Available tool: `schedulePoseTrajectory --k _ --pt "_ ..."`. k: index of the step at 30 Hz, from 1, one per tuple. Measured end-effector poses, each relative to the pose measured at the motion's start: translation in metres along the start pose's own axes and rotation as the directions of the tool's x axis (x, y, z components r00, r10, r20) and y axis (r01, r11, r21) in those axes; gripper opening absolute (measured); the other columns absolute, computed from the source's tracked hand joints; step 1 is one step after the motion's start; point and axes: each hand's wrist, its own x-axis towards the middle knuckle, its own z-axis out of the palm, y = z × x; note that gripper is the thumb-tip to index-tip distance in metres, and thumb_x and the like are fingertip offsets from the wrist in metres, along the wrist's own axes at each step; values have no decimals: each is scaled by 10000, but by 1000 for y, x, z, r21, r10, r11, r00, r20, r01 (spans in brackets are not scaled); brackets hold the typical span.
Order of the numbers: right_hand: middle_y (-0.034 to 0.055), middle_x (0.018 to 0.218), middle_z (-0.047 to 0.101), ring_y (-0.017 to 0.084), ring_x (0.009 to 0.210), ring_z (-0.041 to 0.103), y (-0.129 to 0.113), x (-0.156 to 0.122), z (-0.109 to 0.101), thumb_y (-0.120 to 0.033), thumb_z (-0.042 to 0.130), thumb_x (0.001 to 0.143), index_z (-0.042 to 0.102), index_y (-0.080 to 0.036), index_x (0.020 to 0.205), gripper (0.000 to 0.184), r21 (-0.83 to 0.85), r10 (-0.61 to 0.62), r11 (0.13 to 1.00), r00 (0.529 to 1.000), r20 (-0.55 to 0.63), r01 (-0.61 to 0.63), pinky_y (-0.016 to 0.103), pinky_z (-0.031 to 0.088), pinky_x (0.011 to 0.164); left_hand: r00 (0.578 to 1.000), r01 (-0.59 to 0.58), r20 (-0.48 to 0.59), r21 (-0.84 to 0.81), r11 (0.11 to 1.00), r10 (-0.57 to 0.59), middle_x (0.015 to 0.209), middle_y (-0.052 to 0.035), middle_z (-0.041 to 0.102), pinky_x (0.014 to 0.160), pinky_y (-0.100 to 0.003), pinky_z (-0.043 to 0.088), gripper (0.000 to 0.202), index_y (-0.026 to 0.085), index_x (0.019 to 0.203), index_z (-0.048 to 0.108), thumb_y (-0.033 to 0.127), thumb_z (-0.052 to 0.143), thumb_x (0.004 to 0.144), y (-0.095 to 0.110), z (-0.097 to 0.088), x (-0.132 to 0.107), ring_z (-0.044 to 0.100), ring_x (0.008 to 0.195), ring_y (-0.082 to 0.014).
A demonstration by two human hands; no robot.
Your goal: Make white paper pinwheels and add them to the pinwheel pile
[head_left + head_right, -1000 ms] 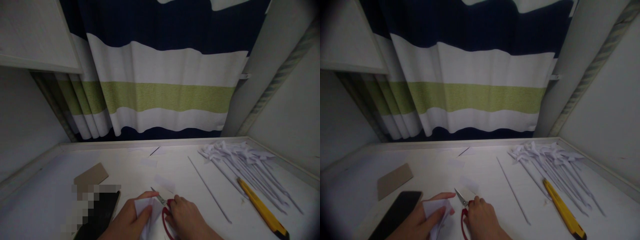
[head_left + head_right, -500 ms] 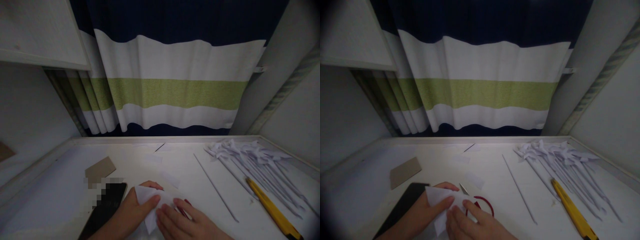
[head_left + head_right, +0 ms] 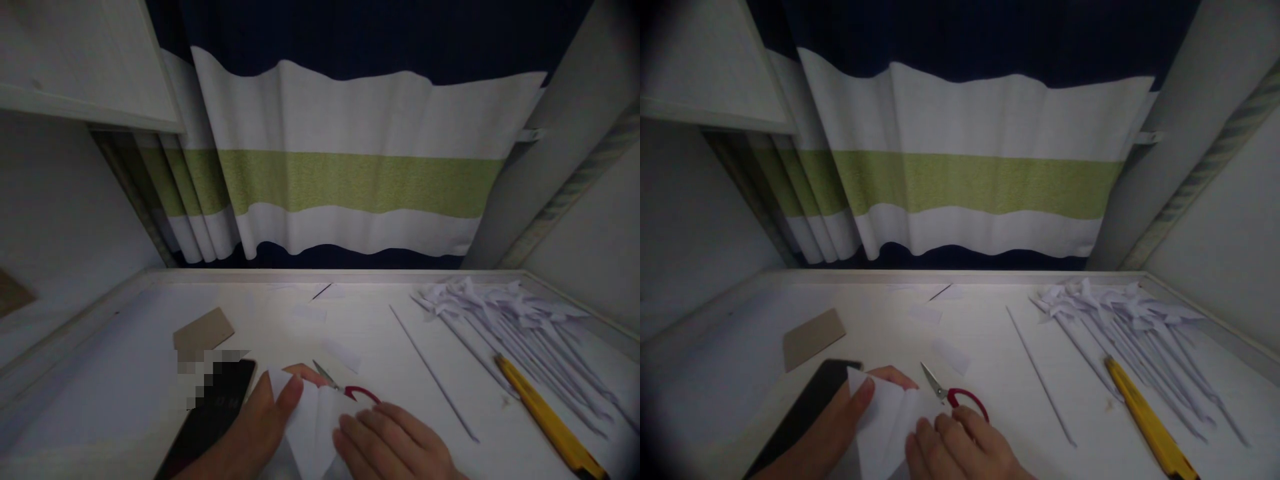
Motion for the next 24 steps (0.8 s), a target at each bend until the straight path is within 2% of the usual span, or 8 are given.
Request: schedulePoseTrajectory --k 4,7,10,12,13,17,21,24 --pt "29 600 670 138 519 584 2 0 5 -128 565 742 607 -139 703 59 362 270 904 961 -64 -229 245 464 509 992 -113 48 -50 992 115 745 -61 564 593 -269 384 701 129 911 540 729 279 661 -11 -2 -1 496 669 -179" --pt "34 590 607 139 570 556 5 3 1 -198 569 742 582 -158 651 100 649 491 599 856 165 -469 238 453 518 979 -146 119 -166 975 166 752 -56 570 559 -246 381 732 137 930 523 759 374 573 -14 -3 -2 501 645 -164" --pt "17 646 555 133 612 536 6 5 -3 -261 518 773 544 -171 667 142 654 653 147 569 499 -742 235 438 537 968 -78 217 -226 971 129 745 -47 580 534 -224 373 731 134 907 536 745 460 514 -10 -2 -2 509 627 -150" --pt "-18 626 507 107 570 504 5 5 -2 -326 513 771 500 -176 675 178 609 669 -135 382 638 -781 207 410 497 976 -12 214 -170 985 48 711 -38 584 535 -224 382 645 124 862 553 687 518 548 -8 1 -1 524 627 -153" --pt "-38 594 476 90 532 478 5 4 0 -355 514 766 479 -178 677 202 601 659 -242 325 678 -762 186 385 465 988 36 155 -128 991 -16 725 -40 594 559 -235 399 585 124 860 550 639 542 585 -7 2 -1 540 658 -165" --pt "-86 473 386 52 404 354 6 1 10 -433 507 750 438 -180 674 273 600 617 -471 244 748 -647 148 277 368 969 208 -108 -133 969 -222 948 -101 606 728 -323 435 494 120 988 469 497 560 682 -9 6 1 557 863 -222" --pt "-80 464 415 45 382 340 8 0 16 -460 526 726 448 -174 694 299 557 585 -566 180 791 -607 148 256 357 974 214 -39 -160 964 -223 974 -126 606 703 -322 449 467 104 992 467 449 572 695 -9 1 3 572 845 -227" --pt "-67 476 431 43 394 362 9 -2 18 -458 563 698 488 -156 683 312 553 559 -536 223 799 -637 154 286 378 965 230 -92 -155 961 -246 887 -112 627 643 -307 453 438 105 931 497 457 578 683 -5 -3 5 584 786 -229"
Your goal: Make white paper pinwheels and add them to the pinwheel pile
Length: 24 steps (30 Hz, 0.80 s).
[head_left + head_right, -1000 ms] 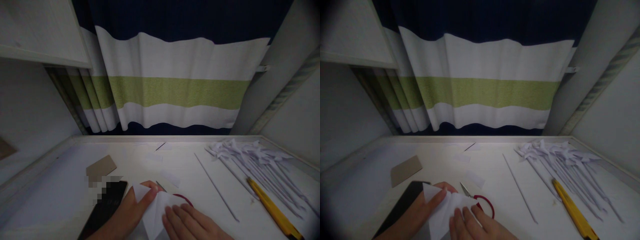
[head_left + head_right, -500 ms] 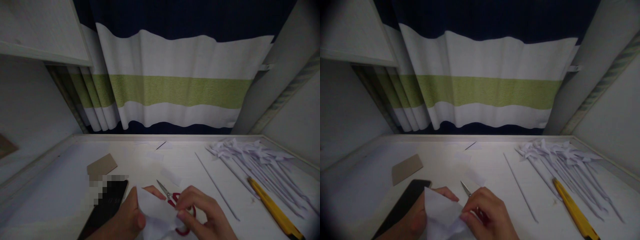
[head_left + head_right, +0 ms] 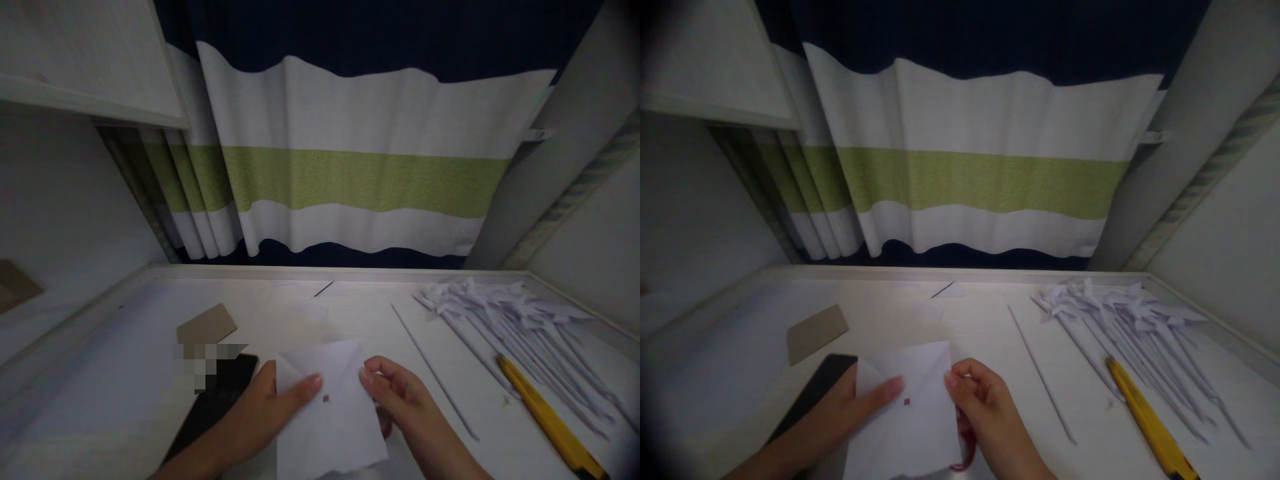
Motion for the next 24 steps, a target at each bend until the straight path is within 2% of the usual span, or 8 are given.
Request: schedulePoseTrajectory --k 2,4,9,13,16,20,24 --pt "-36 511 483 53 417 412 2 0 -1 -462 584 675 529 -135 670 331 -44 32 999 991 126 -27 170 325 406 999 -2 -40 -7 1000 1 823 -99 631 603 -295 450 410 107 888 511 456 577 684 4 -1 0 585 733 -218" --pt "-7 529 518 69 437 453 5 -1 -2 -474 580 672 565 -116 662 358 -103 85 993 974 209 -65 190 350 430 999 -15 -33 -48 999 13 775 -87 629 572 -282 443 375 107 856 522 442 574 695 8 -2 0 583 676 -199" --pt "1 513 525 70 441 457 8 -3 -5 -484 567 682 586 -107 640 380 -166 104 984 967 234 -65 195 356 449 998 2 62 -250 968 14 725 -74 624 542 -266 438 349 104 846 532 403 607 682 10 -5 3 580 598 -176" --pt "10 528 533 63 441 448 6 -2 -7 -473 556 699 593 -98 660 379 -134 88 990 946 311 -48 187 349 443 995 17 98 -313 950 15 722 -86 623 551 -275 440 357 102 828 537 428 586 692 7 -4 7 586 601 -188" --pt "3 504 526 57 411 434 4 -1 -7 -483 563 688 589 -97 645 390 -137 64 990 951 301 -23 178 351 415 997 3 80 -263 965 18 695 -73 619 542 -260 435 391 102 818 552 466 579 679 5 -4 9 580 603 -181" --pt "-8 470 514 48 368 418 2 -1 -7 -510 578 654 556 -106 591 409 -177 50 984 967 248 -6 155 335 355 997 -74 -18 -15 997 74 528 -14 549 426 -206 366 415 110 649 557 524 535 677 6 -6 7 504 475 -126" --pt "14 500 552 49 376 437 2 0 -7 -495 567 669 559 -103 612 397 -184 90 982 958 271 -40 143 343 340 988 -138 -53 134 981 146 538 2 520 404 -182 302 421 118 575 538 522 517 689 10 -10 4 442 468 -94"
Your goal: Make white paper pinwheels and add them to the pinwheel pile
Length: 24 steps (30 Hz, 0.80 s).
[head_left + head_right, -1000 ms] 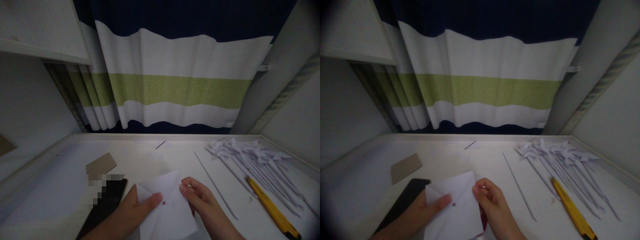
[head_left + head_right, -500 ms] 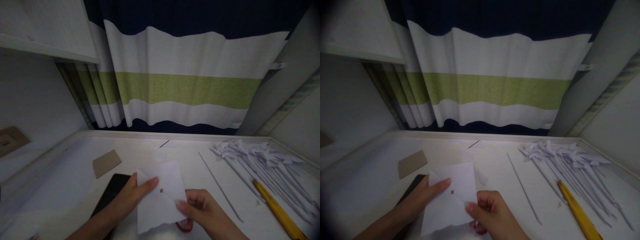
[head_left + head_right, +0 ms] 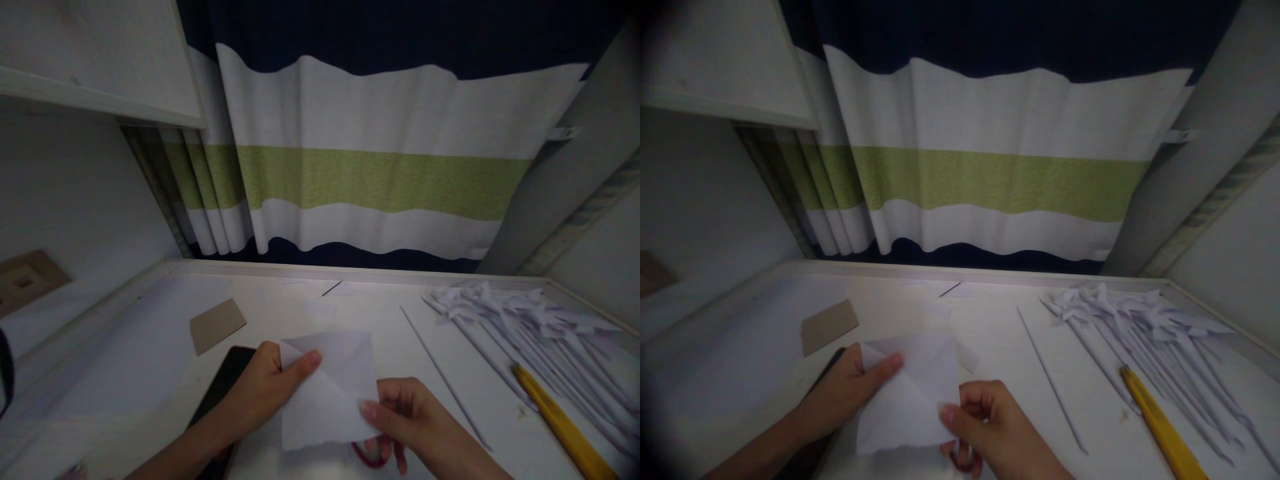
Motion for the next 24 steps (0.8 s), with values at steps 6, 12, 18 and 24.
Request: schedulePoseTrajectory --k 6,12,18,24 --pt "11 510 569 49 352 439 -1 0 -2 -476 576 672 551 -113 596 372 71 -8 997 994 -110 16 150 352 326 993 -107 41 -52 993 109 359 54 339 350 -180 225 584 150 423 410 642 318 723 -3 -6 10 298 321 -53" --pt "-31 444 504 52 342 406 2 2 2 -454 519 738 527 -138 604 343 46 -63 996 959 -277 78 168 325 348 945 -136 285 -103 985 160 776 -67 620 543 -238 419 535 140 699 569 654 532 558 -6 9 0 556 625 -167" --pt "-72 409 396 54 324 355 11 4 17 -483 533 709 512 -143 616 353 -49 -91 995 966 -243 81 177 294 329 982 22 185 138 990 -48 680 -6 617 656 -230 398 371 182 566 546 498 442 730 0 22 -20 548 662 -152" --pt "-52 496 405 76 423 369 7 -3 23 -458 433 786 500 -156 661 334 -201 -172 970 969 -178 135 200 313 410 989 31 133 203 979 -59 538 22 559 684 -226 378 478 191 436 451 492 344 792 -2 22 -21 552 617 -156"
